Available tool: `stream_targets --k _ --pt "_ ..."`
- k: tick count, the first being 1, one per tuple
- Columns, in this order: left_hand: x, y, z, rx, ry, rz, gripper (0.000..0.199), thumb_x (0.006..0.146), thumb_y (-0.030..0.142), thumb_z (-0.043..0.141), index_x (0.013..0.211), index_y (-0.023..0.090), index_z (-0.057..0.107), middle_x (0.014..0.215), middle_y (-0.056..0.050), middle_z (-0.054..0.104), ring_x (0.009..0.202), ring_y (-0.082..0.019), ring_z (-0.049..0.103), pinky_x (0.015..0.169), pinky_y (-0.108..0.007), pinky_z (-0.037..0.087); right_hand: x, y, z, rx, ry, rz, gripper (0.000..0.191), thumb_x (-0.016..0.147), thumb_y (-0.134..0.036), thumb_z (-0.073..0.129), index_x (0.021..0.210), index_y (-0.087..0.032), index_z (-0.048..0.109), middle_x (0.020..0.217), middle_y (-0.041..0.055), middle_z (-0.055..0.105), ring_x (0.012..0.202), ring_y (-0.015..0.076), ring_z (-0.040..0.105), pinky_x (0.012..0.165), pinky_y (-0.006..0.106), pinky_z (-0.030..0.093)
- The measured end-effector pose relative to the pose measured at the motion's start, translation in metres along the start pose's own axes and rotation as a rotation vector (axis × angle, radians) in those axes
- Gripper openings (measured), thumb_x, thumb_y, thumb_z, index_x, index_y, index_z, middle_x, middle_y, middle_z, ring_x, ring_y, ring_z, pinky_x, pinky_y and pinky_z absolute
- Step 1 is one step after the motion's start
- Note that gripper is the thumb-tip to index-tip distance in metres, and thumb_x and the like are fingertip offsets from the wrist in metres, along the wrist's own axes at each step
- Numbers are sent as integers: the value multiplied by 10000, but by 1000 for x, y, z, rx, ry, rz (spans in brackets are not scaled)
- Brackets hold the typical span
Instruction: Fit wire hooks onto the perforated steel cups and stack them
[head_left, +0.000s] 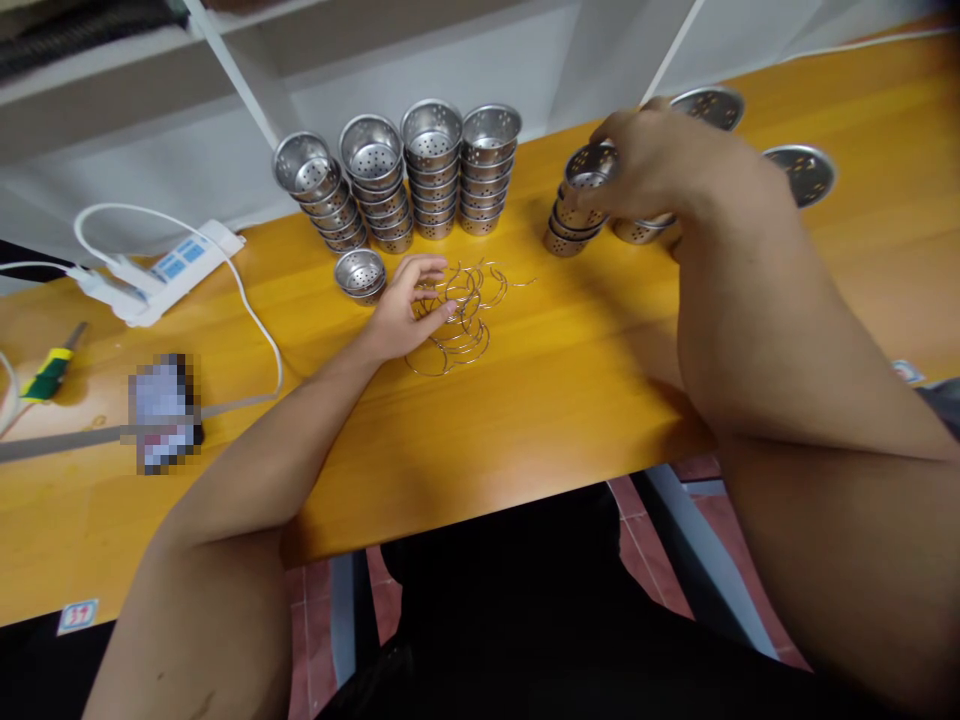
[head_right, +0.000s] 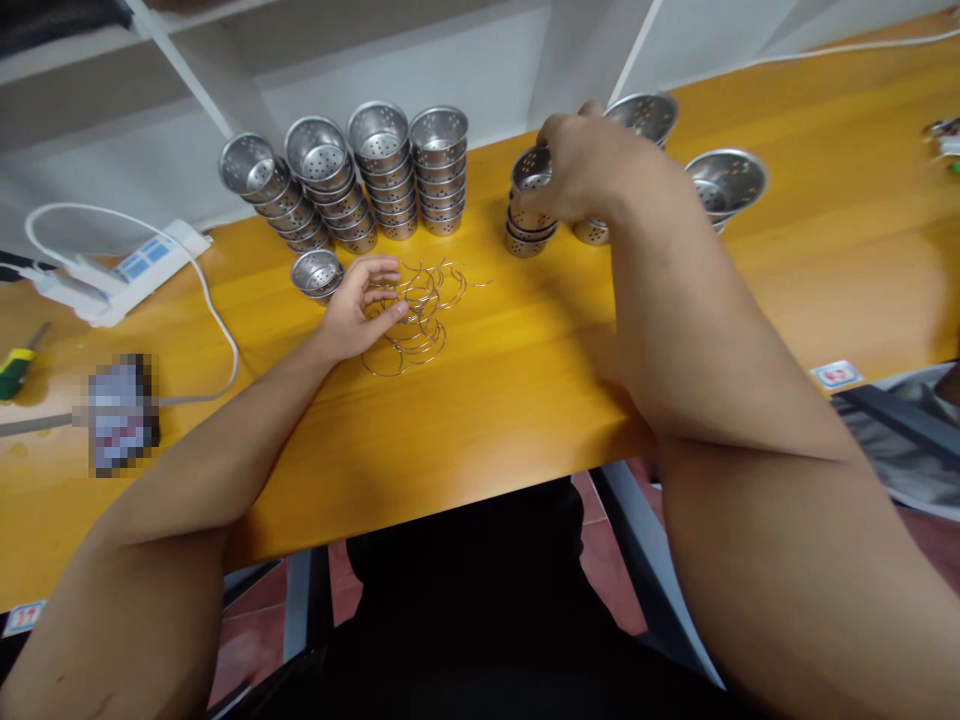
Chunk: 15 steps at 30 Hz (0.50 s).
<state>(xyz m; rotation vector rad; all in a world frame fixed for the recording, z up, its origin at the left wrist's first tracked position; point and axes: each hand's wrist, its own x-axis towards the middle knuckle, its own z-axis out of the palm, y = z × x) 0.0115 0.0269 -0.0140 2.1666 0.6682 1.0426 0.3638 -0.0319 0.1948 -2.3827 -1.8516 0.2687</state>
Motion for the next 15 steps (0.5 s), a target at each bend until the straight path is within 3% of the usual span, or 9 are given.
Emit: stream_targets --k 3,6,8,11,13,15 --pt "0 0 -1 -7 -5 -8 634 1153 544 923 1693 338 662 1718 -161 727 1523 -314 827 1218 -485 817 -2 3 -3 34 -8 -33 594 1130 -414 949 1653 -158 831 1717 327 776 1029 329 841 1016 621 774" --pt "0 4 -1 -10 -5 0 635 1157 587 911 1687 337 667 1717 -161 724 1511 -310 828 1212 -481 813 0 6 -4 29 -27 -42 524 1189 -466 896 1613 -161 850 1640 323 821 1256 426 897 1121 665 768" --pt "1 9 -2 23 -2 7 636 1156 624 905 1675 337 676 1728 -160 722 1528 -321 818 1218 -494 806 2 5 -4 8 -24 -51 631 1197 -478 922 1726 -149 822 1751 346 762 1461 498 869 1245 715 736" --pt "6 21 -8 137 54 39 650 1139 709 898 1638 342 701 1738 -155 722 1623 -377 761 1294 -582 769 1 1 -3 2 8 -45 965 1169 -495 1017 1988 -143 647 1974 349 570 1647 572 788 1398 743 670" --pt "10 26 -17 256 153 72 661 1126 772 887 1604 350 710 1735 -148 721 1693 -422 703 1402 -686 691 -1 -2 -2 10 39 -36 1062 1144 -429 1062 2039 -120 583 2032 324 502 1692 557 767 1505 694 605" --pt "14 26 -30 376 301 151 645 1160 791 834 1607 349 691 1740 -141 705 1731 -425 655 1510 -761 571 -5 -2 -2 42 87 -87 1007 1150 -388 1041 2017 -115 608 2055 295 466 1741 513 738 1601 627 506"
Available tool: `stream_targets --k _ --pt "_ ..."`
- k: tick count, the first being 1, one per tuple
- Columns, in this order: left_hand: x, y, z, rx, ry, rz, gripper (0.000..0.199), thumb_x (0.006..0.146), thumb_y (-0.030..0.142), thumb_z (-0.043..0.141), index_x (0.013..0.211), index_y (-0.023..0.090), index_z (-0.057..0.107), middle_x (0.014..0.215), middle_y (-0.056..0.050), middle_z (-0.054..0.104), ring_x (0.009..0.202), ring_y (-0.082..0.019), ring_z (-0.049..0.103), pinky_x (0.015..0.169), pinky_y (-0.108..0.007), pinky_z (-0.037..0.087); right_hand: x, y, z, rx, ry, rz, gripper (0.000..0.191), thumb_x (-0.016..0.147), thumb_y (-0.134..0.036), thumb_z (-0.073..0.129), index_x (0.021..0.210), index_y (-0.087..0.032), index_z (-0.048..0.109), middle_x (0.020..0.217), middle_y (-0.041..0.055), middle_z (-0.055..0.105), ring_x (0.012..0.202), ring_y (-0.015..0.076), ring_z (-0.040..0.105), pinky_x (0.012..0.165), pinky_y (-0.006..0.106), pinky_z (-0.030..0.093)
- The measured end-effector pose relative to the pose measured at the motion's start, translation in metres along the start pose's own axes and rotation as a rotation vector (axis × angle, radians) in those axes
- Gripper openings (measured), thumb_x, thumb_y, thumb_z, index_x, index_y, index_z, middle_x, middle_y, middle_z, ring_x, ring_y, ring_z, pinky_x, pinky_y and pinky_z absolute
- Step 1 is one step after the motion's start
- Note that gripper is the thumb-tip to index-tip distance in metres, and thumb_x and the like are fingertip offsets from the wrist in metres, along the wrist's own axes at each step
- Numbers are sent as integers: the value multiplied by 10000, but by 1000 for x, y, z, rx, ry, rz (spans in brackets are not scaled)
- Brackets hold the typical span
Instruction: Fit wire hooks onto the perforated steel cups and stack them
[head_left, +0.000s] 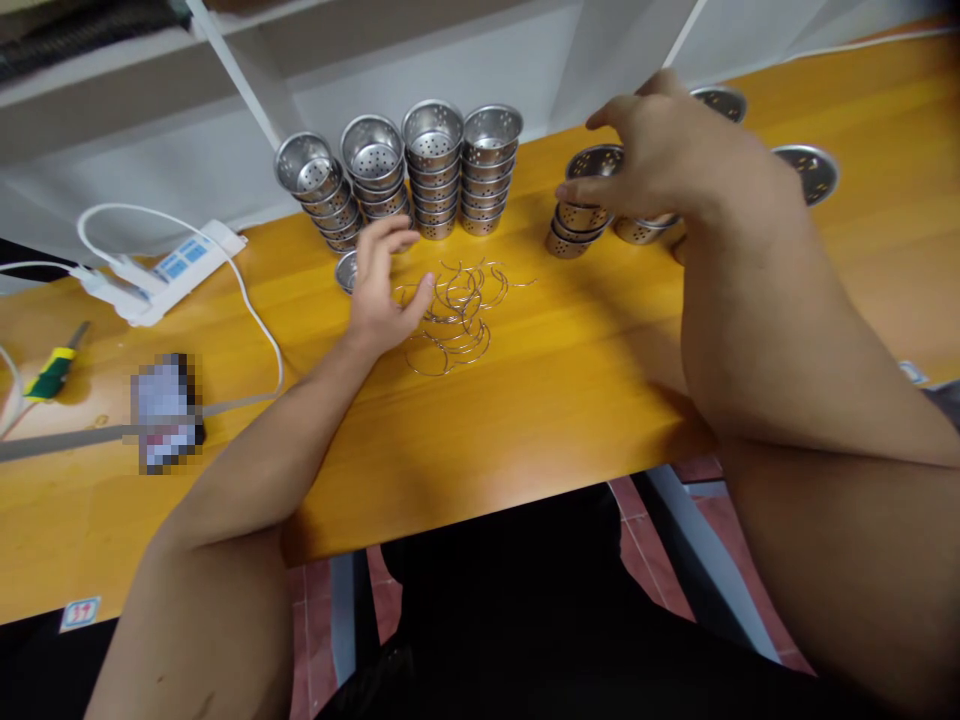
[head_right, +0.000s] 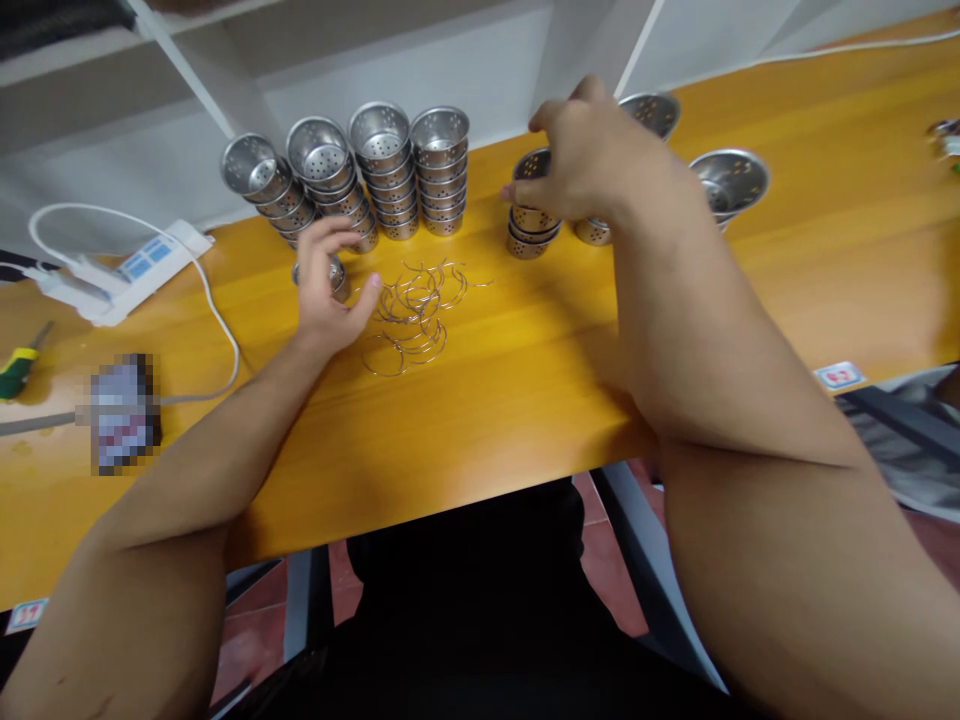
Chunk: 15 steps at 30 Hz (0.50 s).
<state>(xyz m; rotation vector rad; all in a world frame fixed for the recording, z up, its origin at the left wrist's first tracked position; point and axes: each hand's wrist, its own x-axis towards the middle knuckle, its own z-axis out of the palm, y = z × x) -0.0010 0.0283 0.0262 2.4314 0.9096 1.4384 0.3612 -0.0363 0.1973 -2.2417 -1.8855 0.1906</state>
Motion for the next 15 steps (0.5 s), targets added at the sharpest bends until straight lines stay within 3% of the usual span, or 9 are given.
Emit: stream_targets --k 3,6,9,12,15 --pt "6 -21 -14 129 201 65 630 1217 742 781 1643 304 628 1751 -139 672 1738 -373 605 1575 -768 452 -4 3 0 92 106 -183 864 1173 -471 931 1958 -216 673 2035 248 480 1810 464 666 1643 586 435" --pt "4 -46 -21 182 207 -109 804 1053 732 987 1595 266 620 1725 -158 676 1716 -401 605 1565 -763 465 -4 6 2 156 156 -396 754 1161 -551 852 1843 -242 768 1928 237 604 1798 454 667 1610 599 480" --pt "-3 -63 -23 184 153 -323 871 838 520 1159 1508 296 650 1642 -160 703 1693 -476 659 1545 -776 538 1 5 7 181 140 -563 667 1140 -554 830 1714 -215 847 1814 237 719 1692 486 739 1535 643 554" --pt "-9 -71 -22 180 103 -441 928 715 316 1169 1486 303 652 1581 -141 742 1638 -487 733 1529 -780 586 8 3 14 154 24 -608 543 1141 -506 806 1593 -214 879 1599 221 867 1432 471 853 1349 661 666" --pt "-13 -74 -19 127 69 -480 974 721 328 1200 1524 283 650 1586 -155 783 1593 -467 784 1512 -751 612 15 0 28 106 -220 -651 486 1149 -424 817 1572 -192 880 1434 192 940 1177 396 880 1137 571 695"
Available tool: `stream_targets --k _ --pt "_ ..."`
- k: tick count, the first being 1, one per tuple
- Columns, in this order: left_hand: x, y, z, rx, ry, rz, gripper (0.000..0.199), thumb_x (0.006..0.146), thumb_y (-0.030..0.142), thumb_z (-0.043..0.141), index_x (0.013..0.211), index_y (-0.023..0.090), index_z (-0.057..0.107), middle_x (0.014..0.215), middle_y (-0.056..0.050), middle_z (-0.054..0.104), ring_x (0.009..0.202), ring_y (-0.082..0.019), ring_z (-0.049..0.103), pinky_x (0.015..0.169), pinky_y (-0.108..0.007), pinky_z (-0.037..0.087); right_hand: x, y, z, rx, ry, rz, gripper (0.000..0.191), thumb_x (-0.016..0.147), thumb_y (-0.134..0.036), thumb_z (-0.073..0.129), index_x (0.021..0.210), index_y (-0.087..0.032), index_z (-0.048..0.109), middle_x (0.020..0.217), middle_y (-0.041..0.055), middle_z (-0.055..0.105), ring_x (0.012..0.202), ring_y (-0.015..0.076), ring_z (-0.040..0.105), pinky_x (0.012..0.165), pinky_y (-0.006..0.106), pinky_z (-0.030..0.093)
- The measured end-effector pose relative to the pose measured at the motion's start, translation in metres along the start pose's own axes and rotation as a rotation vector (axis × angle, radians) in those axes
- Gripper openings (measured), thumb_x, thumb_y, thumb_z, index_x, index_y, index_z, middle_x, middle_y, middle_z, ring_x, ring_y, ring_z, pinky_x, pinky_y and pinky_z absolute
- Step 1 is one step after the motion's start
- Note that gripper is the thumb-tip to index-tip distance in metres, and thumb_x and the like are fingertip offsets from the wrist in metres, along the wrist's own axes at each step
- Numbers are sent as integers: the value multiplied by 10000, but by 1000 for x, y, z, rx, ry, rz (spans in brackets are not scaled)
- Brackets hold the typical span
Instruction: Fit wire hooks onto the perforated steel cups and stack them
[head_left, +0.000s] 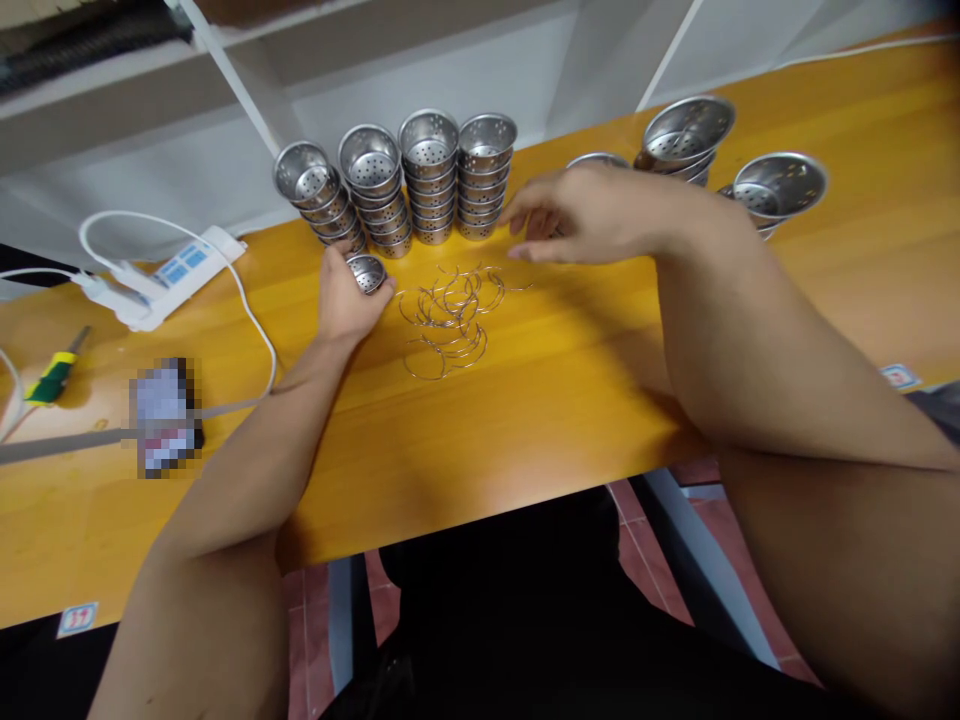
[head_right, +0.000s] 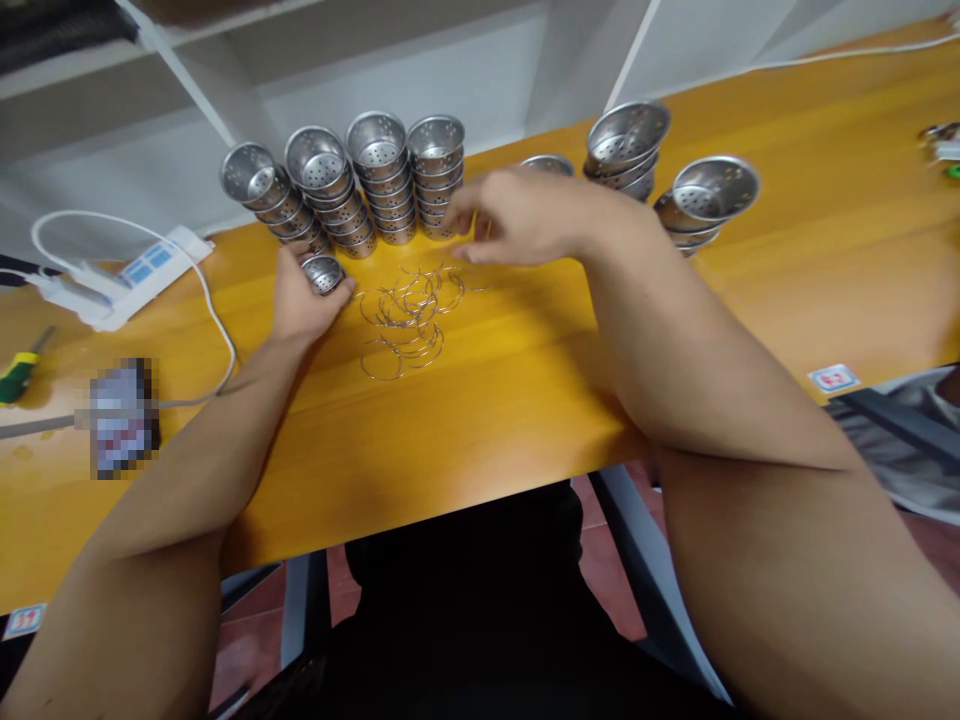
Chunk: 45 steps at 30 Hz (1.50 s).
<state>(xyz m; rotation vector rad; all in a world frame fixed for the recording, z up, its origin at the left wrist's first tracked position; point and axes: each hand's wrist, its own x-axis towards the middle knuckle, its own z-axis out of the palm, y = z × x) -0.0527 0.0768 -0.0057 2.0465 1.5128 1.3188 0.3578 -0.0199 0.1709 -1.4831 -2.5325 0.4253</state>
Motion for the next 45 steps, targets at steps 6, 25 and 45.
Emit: stream_targets --k 6,25,45 --pt "-1 -4 7 -52 -38 -97 983 698 440 1284 1461 215 706 1483 -160 813 1465 -427 825 1430 -699 654 29 -3 53 -4 -249 -145 457 1135 -274 851 1581 -207 926 1438 136 954 1089 309 886 994 419 641" --pt "-1 -5 13 -88 -62 88 968 655 478 1279 1420 248 732 1415 -91 814 1324 -377 837 1253 -560 684 33 -32 84 -138 -298 -234 135 1078 -43 769 1056 -170 809 1158 118 876 975 218 691 896 359 481" --pt "-4 5 16 -413 -226 177 1209 719 922 1152 1610 289 636 1335 -85 860 1171 -301 905 1018 -448 768 36 28 58 19 -53 -239 207 1114 -153 784 1211 -222 953 1113 92 940 905 253 818 927 414 597"
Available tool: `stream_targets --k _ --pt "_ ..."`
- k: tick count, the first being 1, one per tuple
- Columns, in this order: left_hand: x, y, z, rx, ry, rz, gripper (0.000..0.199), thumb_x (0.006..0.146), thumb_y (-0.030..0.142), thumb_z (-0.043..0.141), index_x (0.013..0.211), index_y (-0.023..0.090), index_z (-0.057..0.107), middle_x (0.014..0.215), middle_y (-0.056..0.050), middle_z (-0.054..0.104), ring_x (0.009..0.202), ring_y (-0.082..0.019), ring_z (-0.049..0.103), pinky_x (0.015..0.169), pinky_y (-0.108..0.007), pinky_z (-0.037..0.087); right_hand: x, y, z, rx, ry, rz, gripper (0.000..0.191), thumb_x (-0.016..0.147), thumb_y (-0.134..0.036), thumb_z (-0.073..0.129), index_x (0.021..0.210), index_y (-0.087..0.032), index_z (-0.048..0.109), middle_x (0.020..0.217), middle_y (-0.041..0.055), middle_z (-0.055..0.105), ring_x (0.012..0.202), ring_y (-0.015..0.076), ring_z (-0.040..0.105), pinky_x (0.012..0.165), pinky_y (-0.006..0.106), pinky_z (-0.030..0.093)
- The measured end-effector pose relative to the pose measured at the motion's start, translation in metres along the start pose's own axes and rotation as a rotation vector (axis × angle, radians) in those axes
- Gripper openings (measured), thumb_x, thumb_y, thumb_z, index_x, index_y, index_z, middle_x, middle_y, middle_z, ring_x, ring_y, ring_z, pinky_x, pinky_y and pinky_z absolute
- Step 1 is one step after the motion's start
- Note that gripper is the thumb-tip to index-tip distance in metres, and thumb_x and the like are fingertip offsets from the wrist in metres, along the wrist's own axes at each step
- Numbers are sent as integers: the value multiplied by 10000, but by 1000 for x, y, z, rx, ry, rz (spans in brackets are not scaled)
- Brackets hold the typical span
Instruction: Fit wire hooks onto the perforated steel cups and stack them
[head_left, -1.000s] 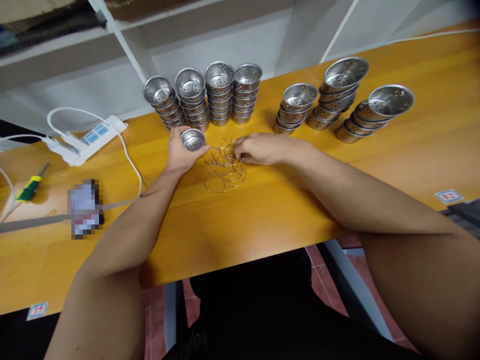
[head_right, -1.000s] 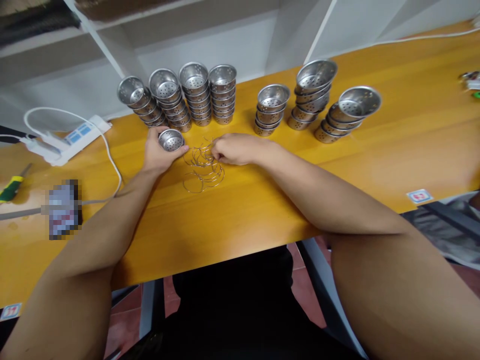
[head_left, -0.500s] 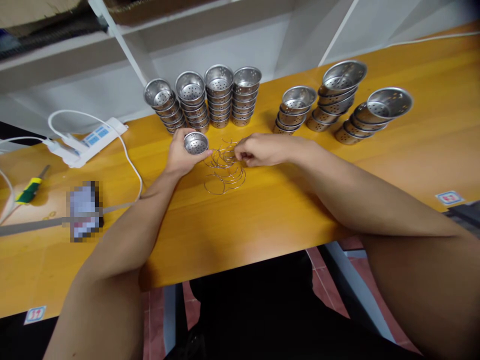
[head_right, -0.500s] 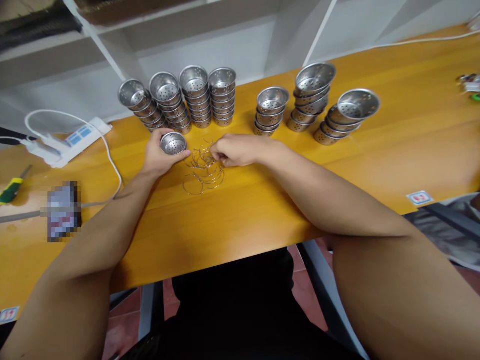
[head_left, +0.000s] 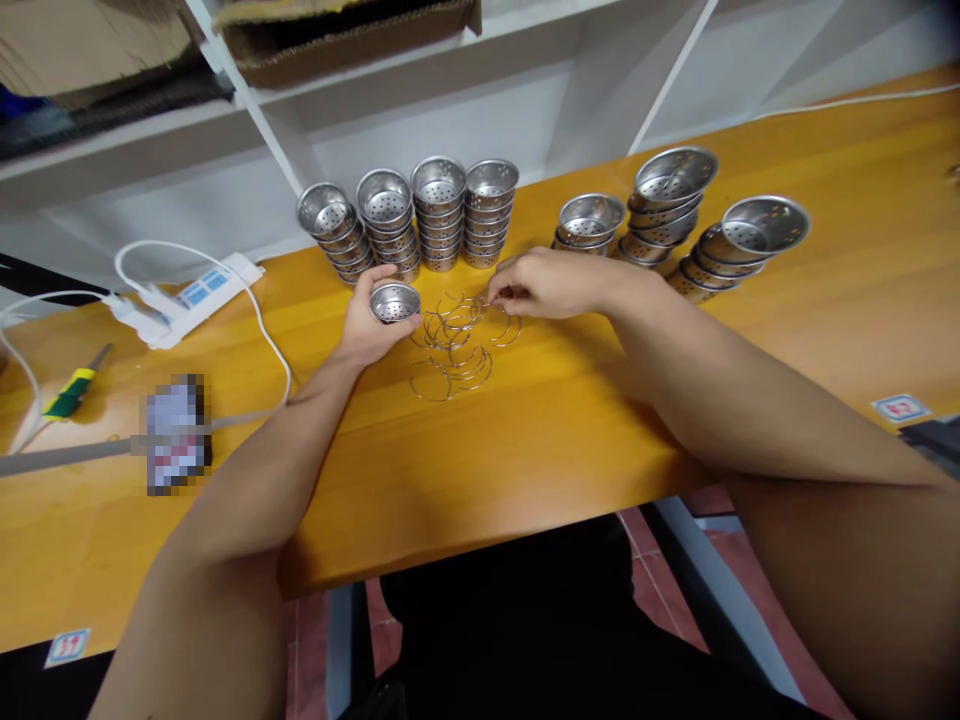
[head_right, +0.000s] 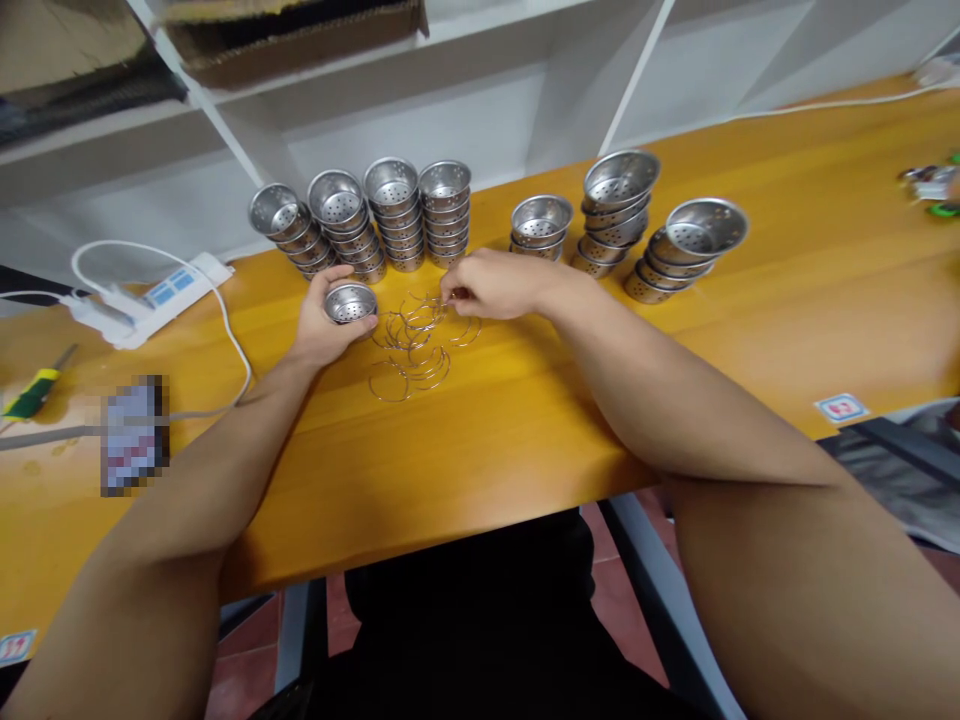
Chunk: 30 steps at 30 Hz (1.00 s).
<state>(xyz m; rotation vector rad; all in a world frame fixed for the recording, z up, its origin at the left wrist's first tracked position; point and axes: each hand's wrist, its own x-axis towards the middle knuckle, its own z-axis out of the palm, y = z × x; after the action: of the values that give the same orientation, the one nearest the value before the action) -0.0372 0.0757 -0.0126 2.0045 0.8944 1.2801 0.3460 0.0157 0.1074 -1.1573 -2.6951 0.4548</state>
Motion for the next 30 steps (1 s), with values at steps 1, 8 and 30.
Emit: stream_targets --k 1,8,30 --pt "0 1 -1 10 0 -2 1193 729 927 1143 1602 286 645 1340 -87 861 1166 -298 905 1010 -443 768 1 -1 1 -2 -5 -4 221 1115 -156 773 1225 -219 954 1119 95 942 908 253 820 927 413 598" --pt "5 8 -4 41 -8 47 1111 791 971 1087 1547 264 681 1367 -110 865 1158 -289 899 957 -412 770 6 -6 8 5 -29 -39 282 1148 -219 702 1266 -202 958 1189 128 959 993 275 844 956 417 608" --pt "5 7 -2 134 142 109 1320 815 956 1134 1774 345 463 1527 -128 742 1457 -398 841 1383 -659 675 3 -16 6 78 142 24 166 1142 -240 723 1232 -230 863 999 57 837 861 231 681 864 377 492"
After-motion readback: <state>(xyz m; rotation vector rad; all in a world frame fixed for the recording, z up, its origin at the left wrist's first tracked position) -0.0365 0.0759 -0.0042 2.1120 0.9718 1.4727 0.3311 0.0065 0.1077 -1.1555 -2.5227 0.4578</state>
